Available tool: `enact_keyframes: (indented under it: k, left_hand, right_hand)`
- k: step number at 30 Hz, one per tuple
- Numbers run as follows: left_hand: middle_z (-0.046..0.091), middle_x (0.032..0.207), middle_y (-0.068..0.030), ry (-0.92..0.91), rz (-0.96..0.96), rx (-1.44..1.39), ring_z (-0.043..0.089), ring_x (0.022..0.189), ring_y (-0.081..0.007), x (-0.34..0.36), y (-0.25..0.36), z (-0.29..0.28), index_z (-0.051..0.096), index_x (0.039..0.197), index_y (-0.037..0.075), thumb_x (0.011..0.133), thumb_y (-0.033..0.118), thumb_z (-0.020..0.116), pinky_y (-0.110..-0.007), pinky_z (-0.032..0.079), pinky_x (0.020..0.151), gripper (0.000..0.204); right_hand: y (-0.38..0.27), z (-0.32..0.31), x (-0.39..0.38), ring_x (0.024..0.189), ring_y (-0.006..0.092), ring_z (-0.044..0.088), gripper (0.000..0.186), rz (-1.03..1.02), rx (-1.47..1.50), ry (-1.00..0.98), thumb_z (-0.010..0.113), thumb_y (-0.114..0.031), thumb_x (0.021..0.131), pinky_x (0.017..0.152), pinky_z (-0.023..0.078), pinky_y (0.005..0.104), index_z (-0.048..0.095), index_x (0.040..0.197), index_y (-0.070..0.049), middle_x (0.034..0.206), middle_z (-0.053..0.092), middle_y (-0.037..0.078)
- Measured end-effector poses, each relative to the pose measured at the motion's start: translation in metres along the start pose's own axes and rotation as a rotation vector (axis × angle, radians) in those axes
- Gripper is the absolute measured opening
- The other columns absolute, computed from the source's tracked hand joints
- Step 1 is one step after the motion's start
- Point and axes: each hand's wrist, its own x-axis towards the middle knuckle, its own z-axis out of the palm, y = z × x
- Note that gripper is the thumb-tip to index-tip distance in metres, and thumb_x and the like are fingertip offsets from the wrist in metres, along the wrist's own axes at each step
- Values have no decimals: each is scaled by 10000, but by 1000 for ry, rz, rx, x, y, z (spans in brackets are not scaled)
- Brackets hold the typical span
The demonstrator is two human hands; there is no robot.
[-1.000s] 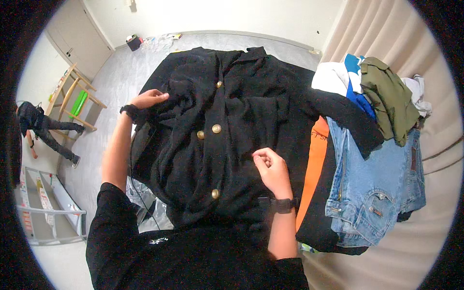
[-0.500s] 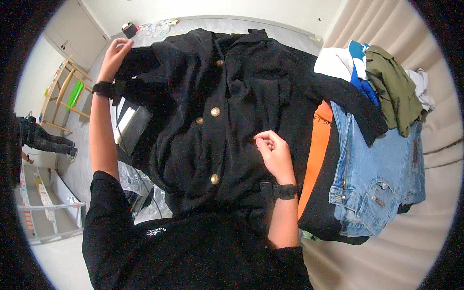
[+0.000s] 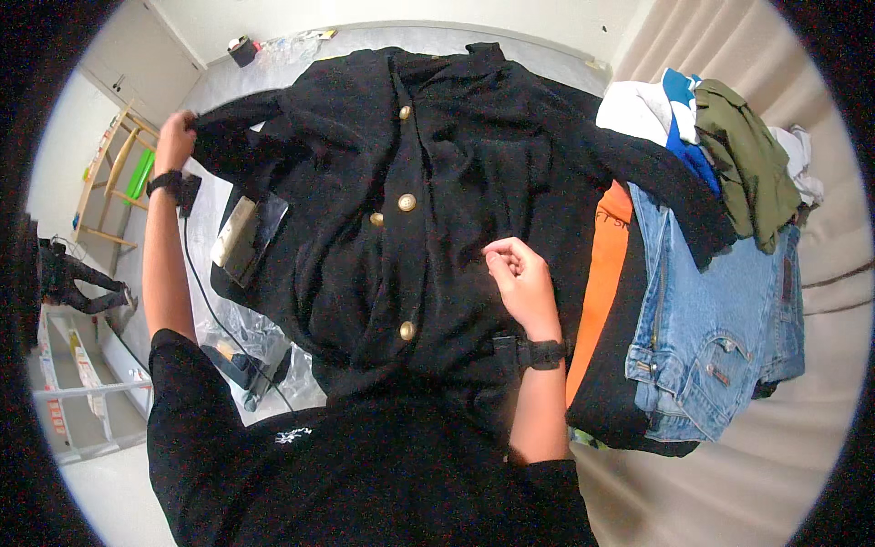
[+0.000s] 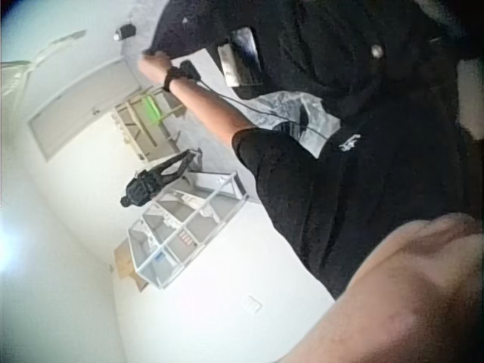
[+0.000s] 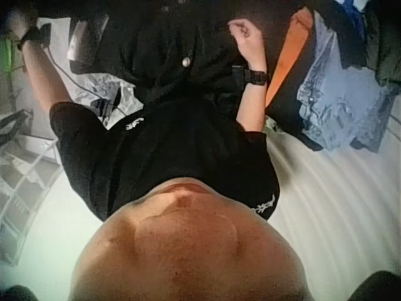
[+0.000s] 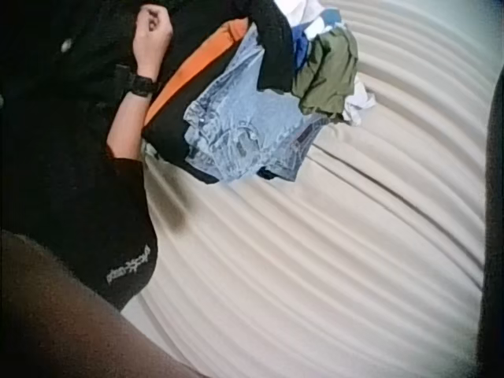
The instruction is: Folding blue jeans and a black coat and placing them into a plastic bag.
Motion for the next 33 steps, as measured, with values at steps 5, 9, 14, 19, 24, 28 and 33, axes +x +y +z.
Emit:
enact_keyframes:
  k: [5,9,14,19,24,28,33]
  left_hand:
    - [623,1025,-152,292,-40,35,593,1001,-341,19,-10,-12,618,1024,121,783,108,552,-423,484,838,250]
    - [650,990,-180,271,-287,-17,616,928,-386,8,-21,26,563,1113,132,844,155,510,-457,483,812,275]
    - [684,939,-92,-94,-707,-964,687,808,-209,-14,-37,53,514,1190,112,976,227,313,-361,559,633,315]
    - [592,1207,-85,76,-576,-1050,570,1081,-170,-2,-84,76,542,1286,96,948,241,410,-322,486,820,391]
    - [436,1417,-151,348,-28,-851,399,1313,-235,35,61,15,428,1371,-5,942,260,478,-301,269,1087,507]
    - [560,1199,-183,251,471,-364,524,1104,-301,48,143,17,515,1248,-23,895,166,505,-347,402,940,400]
    - [483,1359,-181,-564,985,-552,439,1269,-368,-44,265,61,492,1334,111,856,174,570,-389,336,1078,488]
  right_hand:
    - [-3,2,2,682,28,500,102,-9,-22,-12,578,-88,906,612,406,191,622,939,-2,760,579,-28]
    - [-2,0,0,695,37,505,98,-14,-5,-1,575,-83,905,629,415,196,621,936,-1,768,581,-22]
    - [1,-2,0,696,38,507,98,3,-13,4,576,-80,903,639,418,199,623,933,-1,773,587,-21]
    - [0,1,3,705,37,519,104,-8,9,-6,581,-90,904,642,420,198,625,940,-3,788,604,-17]
    - [3,-1,0,715,43,534,109,26,-15,14,586,-97,904,653,430,201,626,944,-4,804,618,-6]
    - [-1,1,3,728,56,548,115,-7,-10,-15,581,-95,905,667,446,213,623,957,-2,829,626,5]
    - [-3,-3,2,733,71,559,122,0,0,-9,571,-105,909,671,451,218,626,965,-12,841,627,12]
